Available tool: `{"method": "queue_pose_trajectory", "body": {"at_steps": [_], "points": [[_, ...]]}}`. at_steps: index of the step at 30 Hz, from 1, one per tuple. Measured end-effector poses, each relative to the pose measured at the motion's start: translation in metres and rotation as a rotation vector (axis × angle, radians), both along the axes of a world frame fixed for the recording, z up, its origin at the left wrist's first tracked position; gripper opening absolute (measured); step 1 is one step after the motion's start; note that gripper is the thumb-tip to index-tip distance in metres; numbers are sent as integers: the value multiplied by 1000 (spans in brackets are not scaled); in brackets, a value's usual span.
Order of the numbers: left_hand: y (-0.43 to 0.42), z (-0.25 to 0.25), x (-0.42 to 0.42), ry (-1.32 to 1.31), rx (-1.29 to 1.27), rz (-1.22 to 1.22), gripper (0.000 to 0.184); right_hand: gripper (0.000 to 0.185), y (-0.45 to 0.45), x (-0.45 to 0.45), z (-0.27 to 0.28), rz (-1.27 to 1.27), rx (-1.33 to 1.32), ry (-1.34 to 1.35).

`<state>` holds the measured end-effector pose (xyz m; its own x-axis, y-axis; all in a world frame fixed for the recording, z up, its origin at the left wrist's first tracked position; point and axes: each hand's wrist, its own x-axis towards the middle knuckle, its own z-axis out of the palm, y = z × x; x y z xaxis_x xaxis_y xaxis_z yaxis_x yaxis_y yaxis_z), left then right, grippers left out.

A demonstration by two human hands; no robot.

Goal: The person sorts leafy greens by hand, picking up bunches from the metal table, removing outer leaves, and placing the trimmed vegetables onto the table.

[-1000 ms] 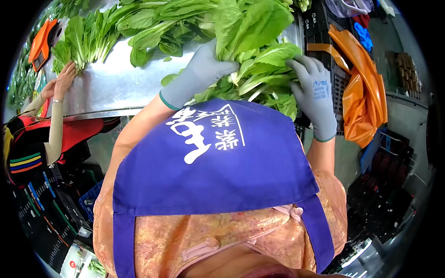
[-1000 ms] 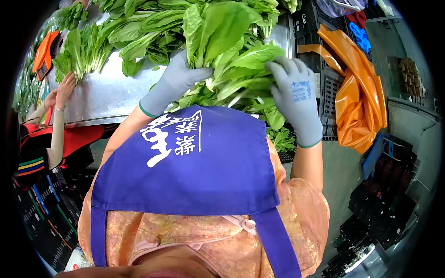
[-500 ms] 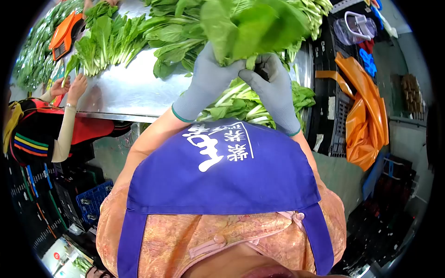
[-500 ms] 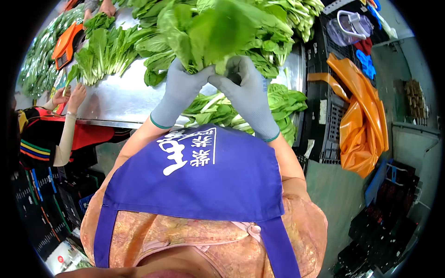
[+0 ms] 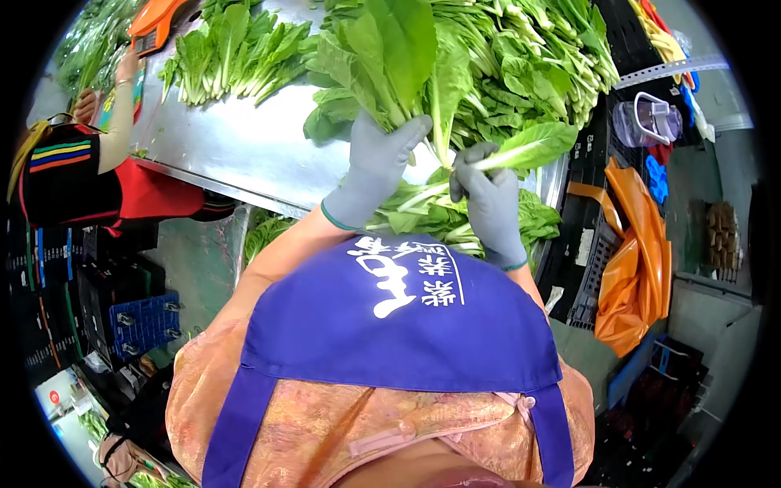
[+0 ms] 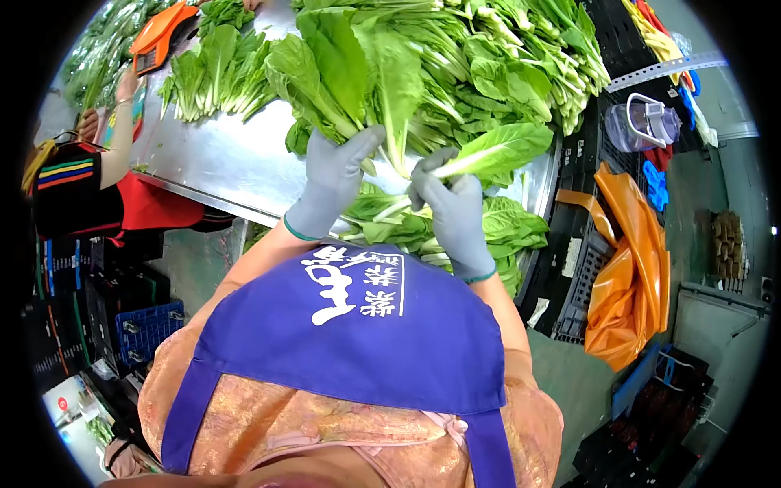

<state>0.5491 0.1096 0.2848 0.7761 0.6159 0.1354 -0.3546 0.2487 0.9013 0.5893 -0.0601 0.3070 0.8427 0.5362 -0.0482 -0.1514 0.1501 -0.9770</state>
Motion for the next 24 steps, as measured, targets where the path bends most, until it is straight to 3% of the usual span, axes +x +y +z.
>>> {"method": "queue_pose_trajectory", "body": {"at_steps": [3, 6, 7, 10, 13, 14, 17, 20, 21, 24], "points": [[17, 21, -6, -52, 2, 5, 30, 14, -22, -4, -17, 118, -43, 95], [48, 0, -6, -68, 275, -14, 27, 25, -52, 7, -50, 527, -994, -512], [50, 3, -6, -79, 356, -2, 26, 36, -55, 0, -46, 487, -1071, -776], [35, 19, -7, -93, 306, -70, 29, 39, -41, 2, -17, 167, -806, -758], [12, 35, -11, 31, 52, -187, 32, 41, -17, 9, 30, 223, -354, -219], [7, 36, -11, 25, 111, -189, 32, 39, -12, 10, 41, 261, -256, -71], [2, 38, -9, -4, 216, -158, 33, 35, 4, 16, 31, 230, -82, -18], [16, 39, -3, -87, 104, -121, 38, 32, 10, 20, 28, 84, -107, -87], [14, 42, -4, -114, -37, -109, 44, 29, 11, 25, 20, 24, -96, -168], [13, 29, -6, -143, -205, -205, 50, 29, 12, 30, 13, -83, -257, -356]]}}
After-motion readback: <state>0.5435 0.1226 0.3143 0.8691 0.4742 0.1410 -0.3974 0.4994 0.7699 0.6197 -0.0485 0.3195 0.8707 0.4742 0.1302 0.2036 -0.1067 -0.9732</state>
